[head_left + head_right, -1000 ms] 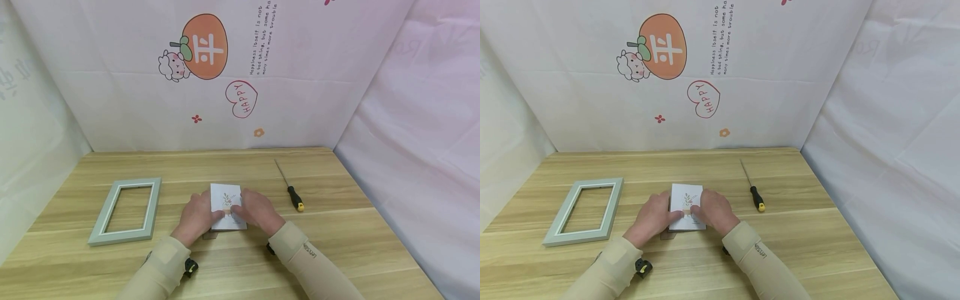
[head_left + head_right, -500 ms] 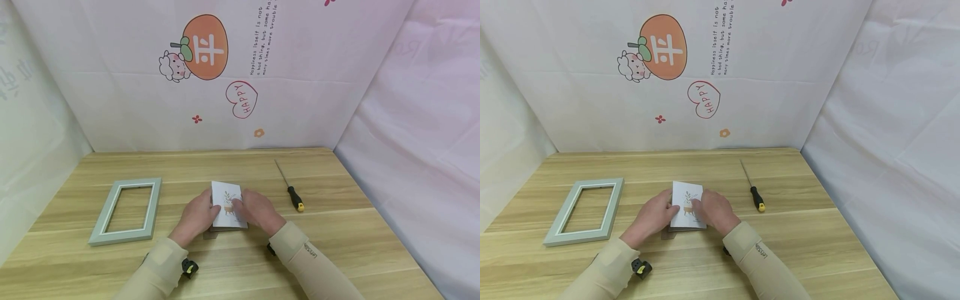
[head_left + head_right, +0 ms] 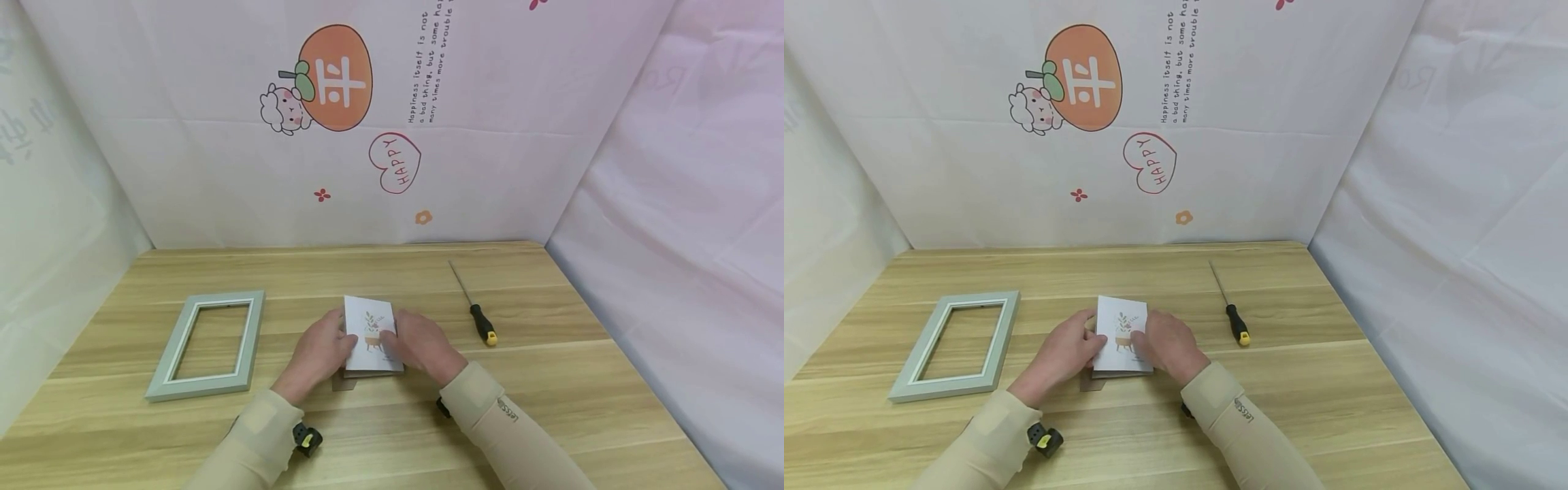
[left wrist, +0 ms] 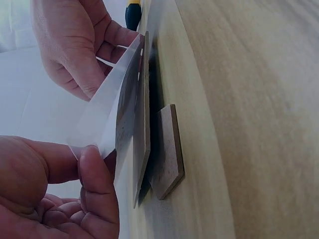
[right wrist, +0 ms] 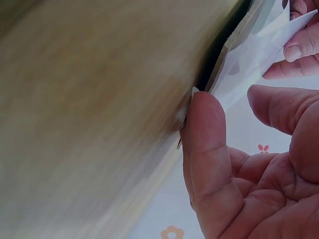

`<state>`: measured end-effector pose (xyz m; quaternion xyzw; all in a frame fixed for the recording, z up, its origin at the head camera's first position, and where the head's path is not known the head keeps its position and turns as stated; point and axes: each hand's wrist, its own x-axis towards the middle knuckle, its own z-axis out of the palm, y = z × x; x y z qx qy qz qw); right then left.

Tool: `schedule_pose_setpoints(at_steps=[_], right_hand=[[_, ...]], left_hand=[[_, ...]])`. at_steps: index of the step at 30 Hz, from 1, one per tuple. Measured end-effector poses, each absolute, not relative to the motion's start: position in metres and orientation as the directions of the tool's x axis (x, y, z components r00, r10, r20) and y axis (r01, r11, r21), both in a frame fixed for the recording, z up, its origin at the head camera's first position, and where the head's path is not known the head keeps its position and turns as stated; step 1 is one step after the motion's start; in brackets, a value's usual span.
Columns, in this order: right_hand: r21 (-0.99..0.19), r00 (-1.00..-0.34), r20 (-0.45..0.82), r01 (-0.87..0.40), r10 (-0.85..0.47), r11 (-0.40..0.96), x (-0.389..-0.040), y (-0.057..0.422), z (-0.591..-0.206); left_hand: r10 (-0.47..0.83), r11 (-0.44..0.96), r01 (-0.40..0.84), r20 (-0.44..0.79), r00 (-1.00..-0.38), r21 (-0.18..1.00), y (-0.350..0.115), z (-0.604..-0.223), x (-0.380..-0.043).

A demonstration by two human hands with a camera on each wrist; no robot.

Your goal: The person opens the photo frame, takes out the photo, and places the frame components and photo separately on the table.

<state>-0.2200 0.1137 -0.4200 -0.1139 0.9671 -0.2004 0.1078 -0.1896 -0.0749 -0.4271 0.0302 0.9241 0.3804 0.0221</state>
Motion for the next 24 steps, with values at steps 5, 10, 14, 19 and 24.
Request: schedule_pose_setpoints(at_steps=[5, 10, 14, 19, 24], right_hand=[[-0.410, -0.955, -0.153, -0.172, -0.254, 0.896, -0.219, 0.114, -0.420], [-0.396, -0.957, -0.146, -0.175, -0.250, 0.902, -0.219, 0.114, -0.419], [-0.394, -0.956, -0.145, -0.181, -0.256, 0.901, -0.219, 0.114, -0.420], [-0.399, -0.953, -0.159, -0.178, -0.259, 0.899, -0.220, 0.114, -0.419], [-0.384, -0.952, -0.172, -0.173, -0.254, 0.907, -0.220, 0.114, -0.420]], left_hand=[[0.102, 0.652, 0.057, -0.012, -0.995, 0.756, -0.077, -0.430, -0.189], [0.115, 0.598, 0.064, -0.006, -0.993, 0.799, -0.079, -0.433, -0.188], [0.091, 0.593, 0.052, -0.003, -0.996, 0.803, -0.081, -0.433, -0.188], [0.067, 0.586, 0.030, -0.011, -0.998, 0.810, -0.085, -0.431, -0.185], [0.051, 0.549, 0.027, -0.001, -0.999, 0.835, -0.089, -0.426, -0.182]])
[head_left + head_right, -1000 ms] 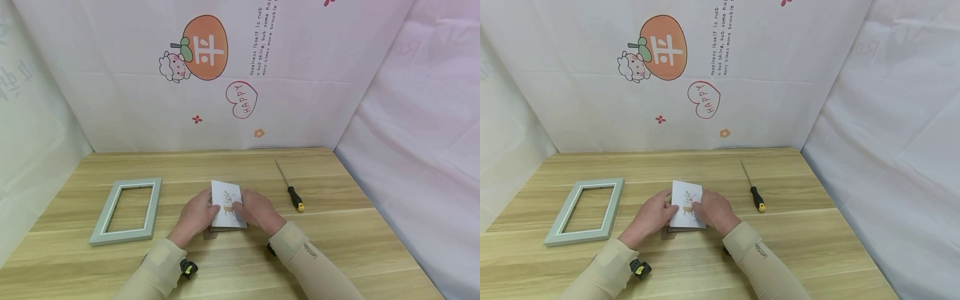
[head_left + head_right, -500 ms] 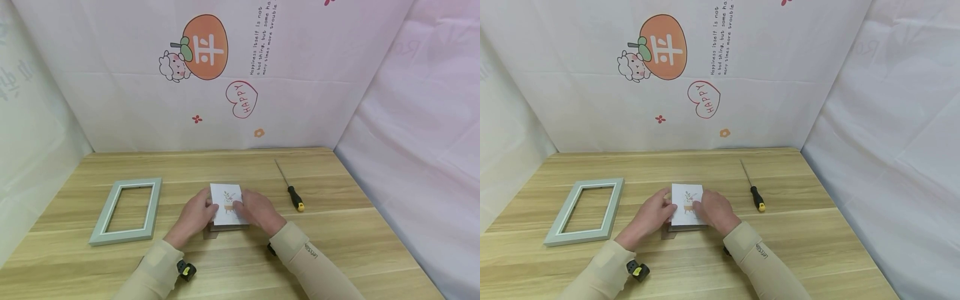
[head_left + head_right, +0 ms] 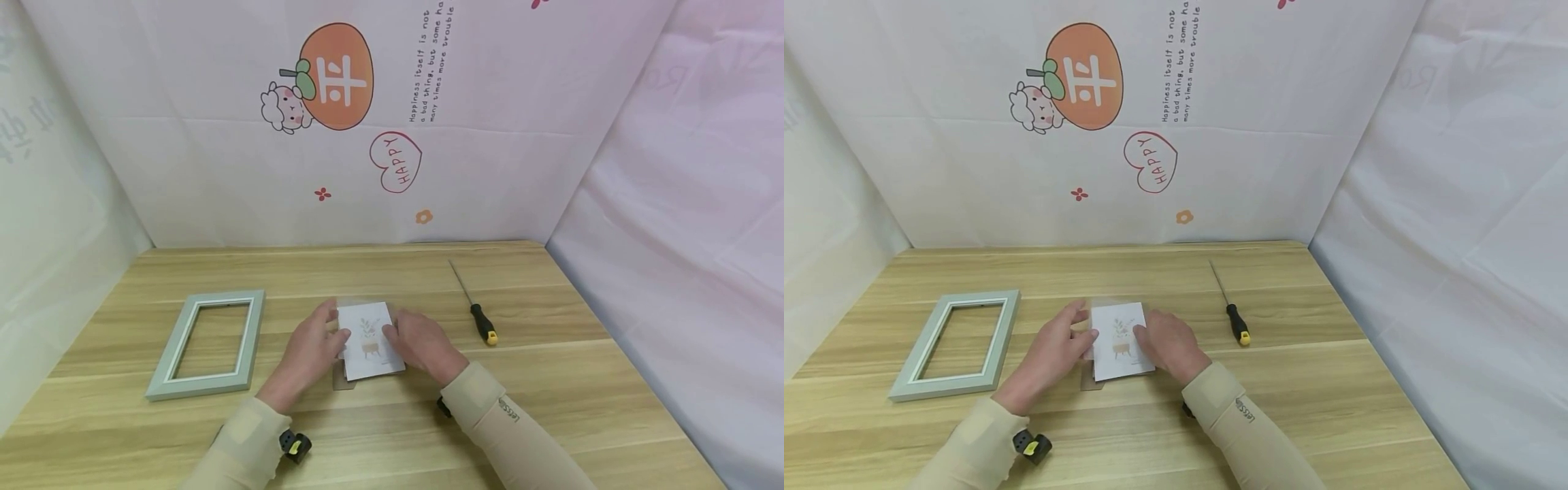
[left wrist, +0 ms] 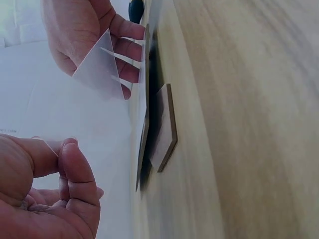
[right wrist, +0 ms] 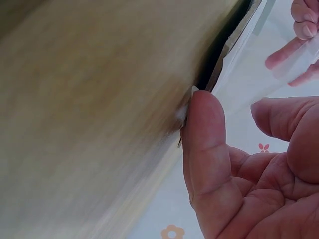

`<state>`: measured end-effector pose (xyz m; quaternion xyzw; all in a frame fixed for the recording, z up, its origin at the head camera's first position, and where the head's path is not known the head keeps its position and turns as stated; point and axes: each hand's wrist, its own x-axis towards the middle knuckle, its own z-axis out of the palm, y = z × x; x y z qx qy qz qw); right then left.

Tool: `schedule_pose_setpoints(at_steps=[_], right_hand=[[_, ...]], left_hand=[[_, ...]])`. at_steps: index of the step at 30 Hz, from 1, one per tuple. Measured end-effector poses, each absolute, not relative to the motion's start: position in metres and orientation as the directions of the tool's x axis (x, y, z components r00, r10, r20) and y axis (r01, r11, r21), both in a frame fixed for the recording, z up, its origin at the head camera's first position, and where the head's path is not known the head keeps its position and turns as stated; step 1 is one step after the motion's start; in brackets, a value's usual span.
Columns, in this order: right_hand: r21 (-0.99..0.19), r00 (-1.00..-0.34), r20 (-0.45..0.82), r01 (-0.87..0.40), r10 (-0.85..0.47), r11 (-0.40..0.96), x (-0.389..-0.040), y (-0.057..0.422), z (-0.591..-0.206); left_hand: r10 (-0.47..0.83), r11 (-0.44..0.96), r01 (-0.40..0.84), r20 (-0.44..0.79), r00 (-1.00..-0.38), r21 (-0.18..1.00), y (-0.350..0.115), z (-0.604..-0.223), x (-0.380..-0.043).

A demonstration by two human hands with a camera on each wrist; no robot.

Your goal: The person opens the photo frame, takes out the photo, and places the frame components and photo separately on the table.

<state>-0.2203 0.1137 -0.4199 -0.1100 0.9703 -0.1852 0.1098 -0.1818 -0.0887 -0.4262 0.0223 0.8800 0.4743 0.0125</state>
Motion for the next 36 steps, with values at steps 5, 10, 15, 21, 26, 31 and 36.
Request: schedule_pose_setpoints(at_steps=[5, 10, 15, 21, 26, 31, 36], right_hand=[[-0.385, -0.951, -0.175, -0.173, -0.256, 0.907, -0.220, 0.114, -0.419], [-0.380, -0.949, -0.173, -0.183, -0.263, 0.907, -0.220, 0.113, -0.419], [-0.373, -0.948, -0.183, -0.178, -0.260, 0.911, -0.219, 0.113, -0.419], [-0.360, -0.948, -0.176, -0.188, -0.265, 0.914, -0.219, 0.114, -0.419], [-0.354, -0.948, -0.173, -0.192, -0.266, 0.916, -0.220, 0.114, -0.419], [-0.345, -0.948, -0.167, -0.202, -0.272, 0.917, -0.220, 0.114, -0.420], [-0.340, -0.947, -0.173, -0.200, -0.270, 0.919, -0.221, 0.113, -0.420]], left_hand=[[0.044, 0.567, 0.041, 0.019, -0.999, 0.823, -0.095, -0.421, -0.181], [0.032, 0.607, 0.061, 0.052, -0.998, 0.793, -0.107, -0.414, -0.179], [0.024, 0.660, 0.072, 0.075, -0.997, 0.747, -0.125, -0.404, -0.177], [0.010, 0.734, 0.081, 0.109, -0.994, 0.674, -0.148, -0.398, -0.177], [0.002, 0.792, 0.076, 0.122, -0.993, 0.606, -0.159, -0.399, -0.179], [0.001, 0.846, 0.081, 0.151, -0.989, 0.527, -0.166, -0.401, -0.177], [0.018, 0.889, 0.101, 0.186, -0.982, 0.446, -0.170, -0.407, -0.177]])
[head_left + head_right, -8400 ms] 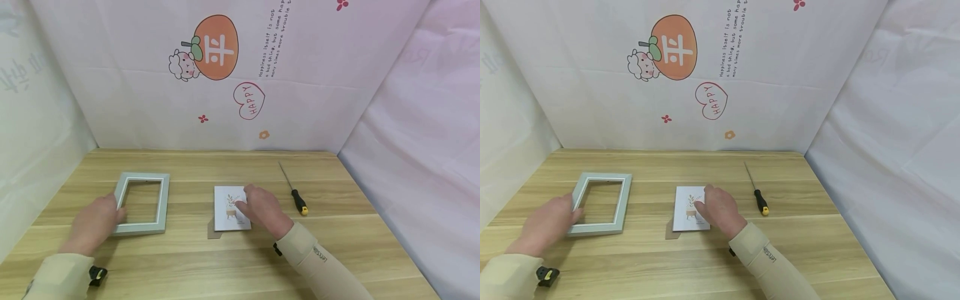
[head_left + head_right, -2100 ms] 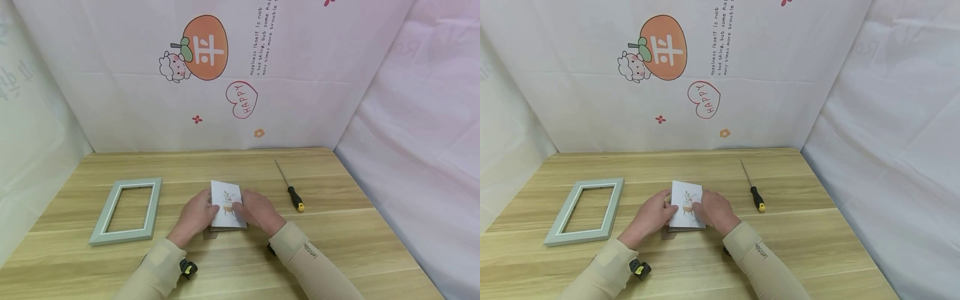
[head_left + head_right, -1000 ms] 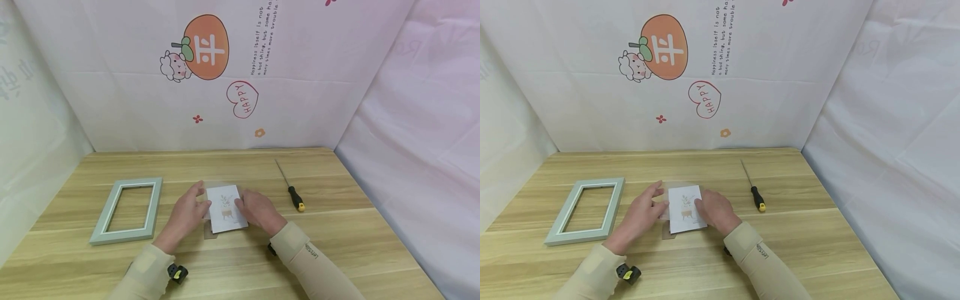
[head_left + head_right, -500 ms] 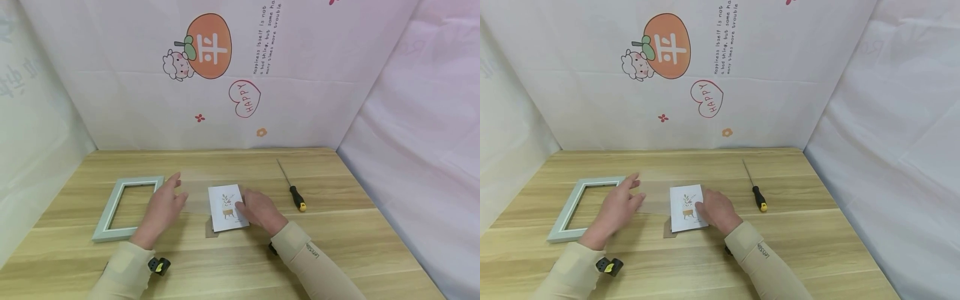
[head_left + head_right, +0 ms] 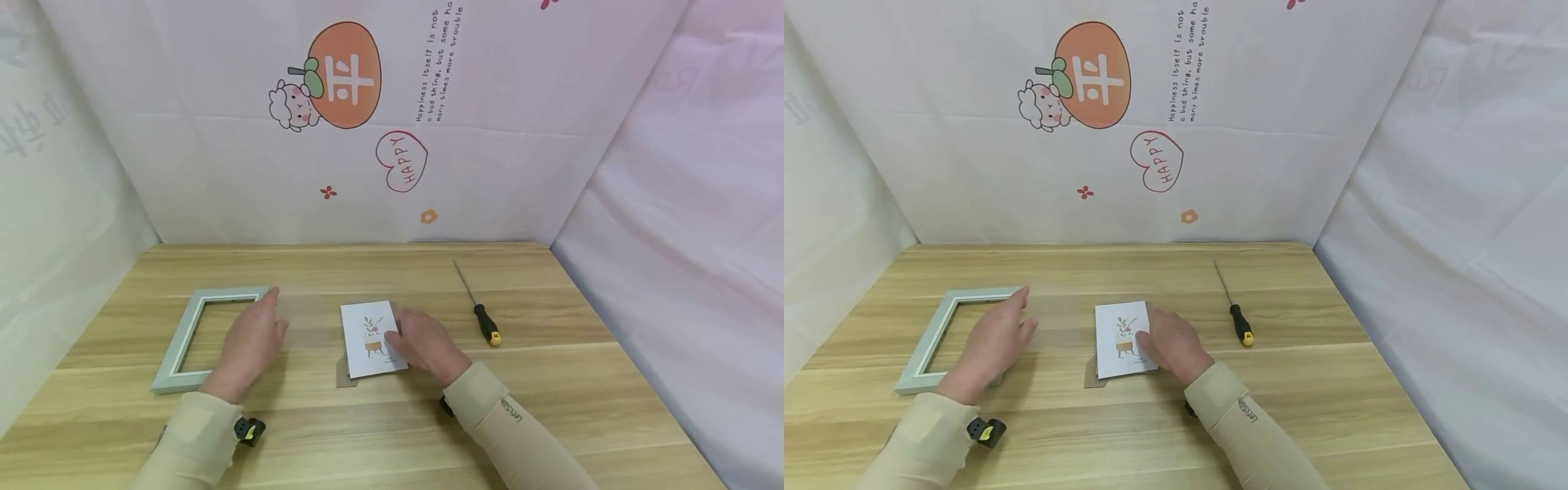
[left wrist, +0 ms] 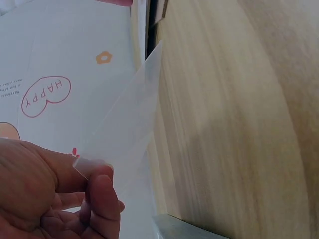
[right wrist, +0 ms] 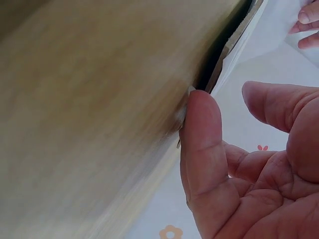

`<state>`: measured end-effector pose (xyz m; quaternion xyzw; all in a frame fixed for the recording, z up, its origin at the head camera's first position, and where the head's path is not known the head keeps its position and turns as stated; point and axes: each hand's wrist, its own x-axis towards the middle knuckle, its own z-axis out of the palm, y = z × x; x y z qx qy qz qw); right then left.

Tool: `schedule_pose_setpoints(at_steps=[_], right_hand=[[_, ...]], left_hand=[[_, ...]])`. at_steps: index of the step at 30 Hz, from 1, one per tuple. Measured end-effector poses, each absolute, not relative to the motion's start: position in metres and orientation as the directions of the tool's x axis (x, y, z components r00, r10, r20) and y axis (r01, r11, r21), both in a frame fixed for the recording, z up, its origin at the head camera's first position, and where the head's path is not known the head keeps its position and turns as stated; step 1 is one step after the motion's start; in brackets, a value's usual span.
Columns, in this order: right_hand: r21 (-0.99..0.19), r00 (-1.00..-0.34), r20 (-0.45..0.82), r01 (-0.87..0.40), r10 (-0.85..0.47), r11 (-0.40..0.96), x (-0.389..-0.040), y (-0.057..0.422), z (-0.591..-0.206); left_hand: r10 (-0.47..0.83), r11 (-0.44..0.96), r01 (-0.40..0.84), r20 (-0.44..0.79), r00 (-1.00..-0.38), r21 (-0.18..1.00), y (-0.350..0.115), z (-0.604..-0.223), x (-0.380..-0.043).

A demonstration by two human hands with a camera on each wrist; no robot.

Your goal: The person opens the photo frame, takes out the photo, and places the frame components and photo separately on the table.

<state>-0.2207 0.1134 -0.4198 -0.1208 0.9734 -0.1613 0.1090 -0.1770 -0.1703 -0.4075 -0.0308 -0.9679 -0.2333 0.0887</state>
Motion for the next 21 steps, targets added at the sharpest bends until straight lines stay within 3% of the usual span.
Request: schedule_pose_setpoints(at_steps=[13, 21], right_hand=[[-0.364, -0.949, -0.176, -0.184, -0.262, 0.913, -0.220, 0.113, -0.421], [-0.391, -0.949, -0.166, -0.187, -0.269, 0.901, -0.220, 0.114, -0.421]], left_hand=[[0.027, 0.958, 0.079, 0.188, -0.982, 0.275, -0.167, -0.417, -0.171], [0.032, 0.969, 0.080, 0.199, -0.979, 0.233, -0.167, -0.424, -0.172]])
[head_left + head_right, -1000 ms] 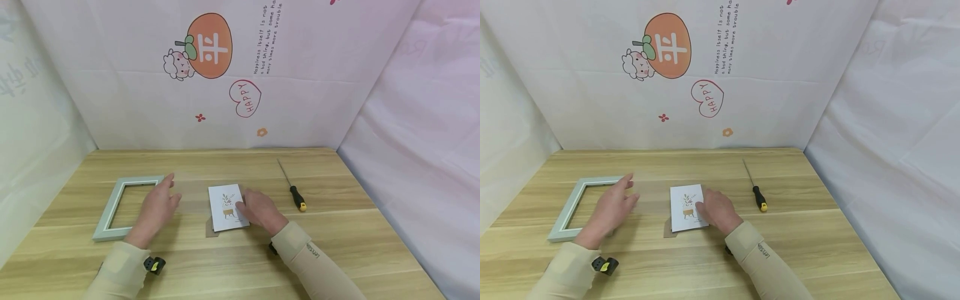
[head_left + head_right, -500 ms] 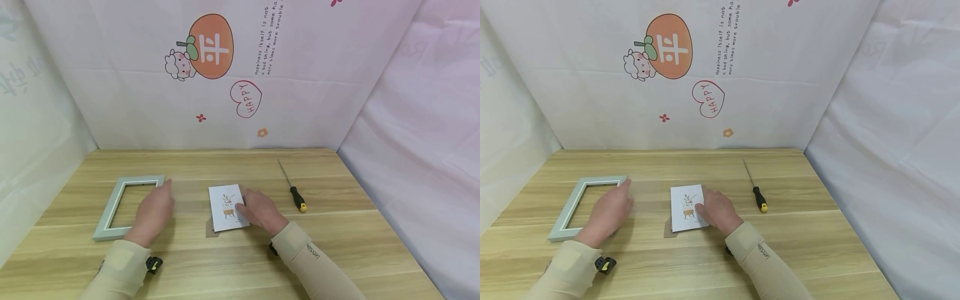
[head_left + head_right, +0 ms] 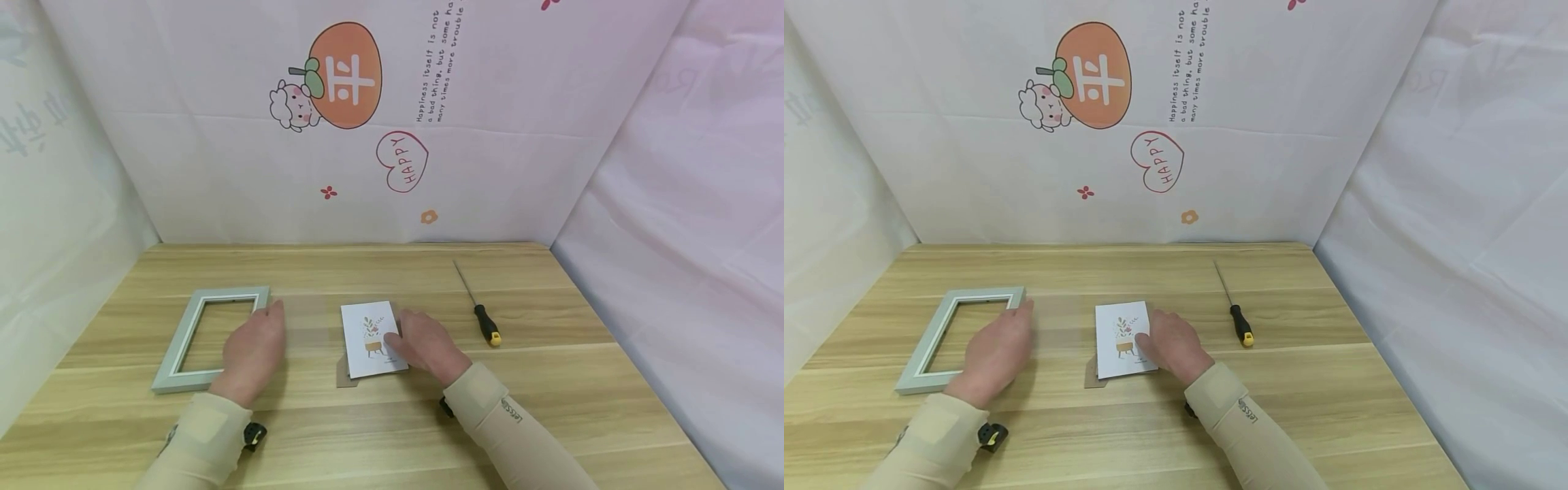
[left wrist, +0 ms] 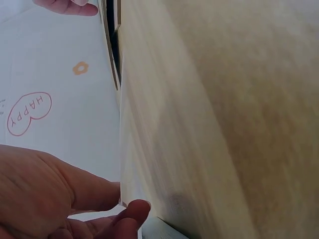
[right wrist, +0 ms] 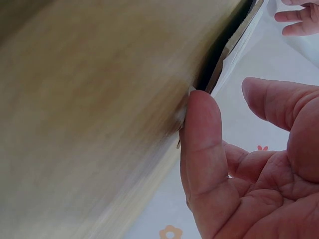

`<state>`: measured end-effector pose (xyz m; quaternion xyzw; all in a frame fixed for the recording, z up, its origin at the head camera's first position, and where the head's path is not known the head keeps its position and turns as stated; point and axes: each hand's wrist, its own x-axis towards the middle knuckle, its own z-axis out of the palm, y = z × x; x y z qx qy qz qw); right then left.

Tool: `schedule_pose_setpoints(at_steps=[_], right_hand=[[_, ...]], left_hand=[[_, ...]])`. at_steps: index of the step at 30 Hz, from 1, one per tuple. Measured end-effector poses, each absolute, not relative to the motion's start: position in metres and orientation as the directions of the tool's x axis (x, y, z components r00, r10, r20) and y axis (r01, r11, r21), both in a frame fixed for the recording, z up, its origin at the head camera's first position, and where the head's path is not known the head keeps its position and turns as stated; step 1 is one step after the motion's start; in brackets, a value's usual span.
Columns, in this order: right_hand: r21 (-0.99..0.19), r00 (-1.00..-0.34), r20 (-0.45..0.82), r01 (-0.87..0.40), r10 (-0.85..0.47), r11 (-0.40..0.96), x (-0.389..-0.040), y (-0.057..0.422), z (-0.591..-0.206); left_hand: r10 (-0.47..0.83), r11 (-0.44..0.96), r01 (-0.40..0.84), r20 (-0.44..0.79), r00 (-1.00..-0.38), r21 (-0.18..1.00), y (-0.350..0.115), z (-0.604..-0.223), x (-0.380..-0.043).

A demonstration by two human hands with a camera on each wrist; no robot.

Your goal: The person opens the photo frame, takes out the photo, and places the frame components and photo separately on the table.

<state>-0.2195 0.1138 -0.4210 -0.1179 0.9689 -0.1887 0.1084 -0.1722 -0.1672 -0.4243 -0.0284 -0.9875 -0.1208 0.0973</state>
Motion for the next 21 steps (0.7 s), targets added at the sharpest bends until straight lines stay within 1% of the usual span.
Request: schedule_pose_setpoints(at_steps=[5, 9, 12, 18, 21], right_hand=[[-0.391, -0.948, -0.165, -0.191, -0.273, 0.900, -0.220, 0.114, -0.421], [-0.391, -0.948, -0.166, -0.190, -0.272, 0.901, -0.220, 0.114, -0.420], [-0.392, -0.948, -0.167, -0.190, -0.272, 0.900, -0.220, 0.114, -0.420], [-0.393, -0.947, -0.169, -0.190, -0.274, 0.900, -0.219, 0.113, -0.420], [-0.387, -0.948, -0.169, -0.189, -0.271, 0.903, -0.219, 0.113, -0.420]], left_hand=[[0.045, 0.968, 0.094, 0.206, -0.978, 0.231, -0.167, -0.425, -0.171], [0.090, 0.974, 0.126, 0.189, -0.978, 0.189, -0.163, -0.424, -0.168], [0.143, 0.973, 0.164, 0.131, -0.981, 0.164, -0.157, -0.422, -0.166], [0.222, 0.960, 0.214, -0.025, -0.975, 0.182, -0.141, -0.425, -0.168], [0.265, 0.956, 0.254, -0.067, -0.962, 0.144, -0.136, -0.429, -0.167]])
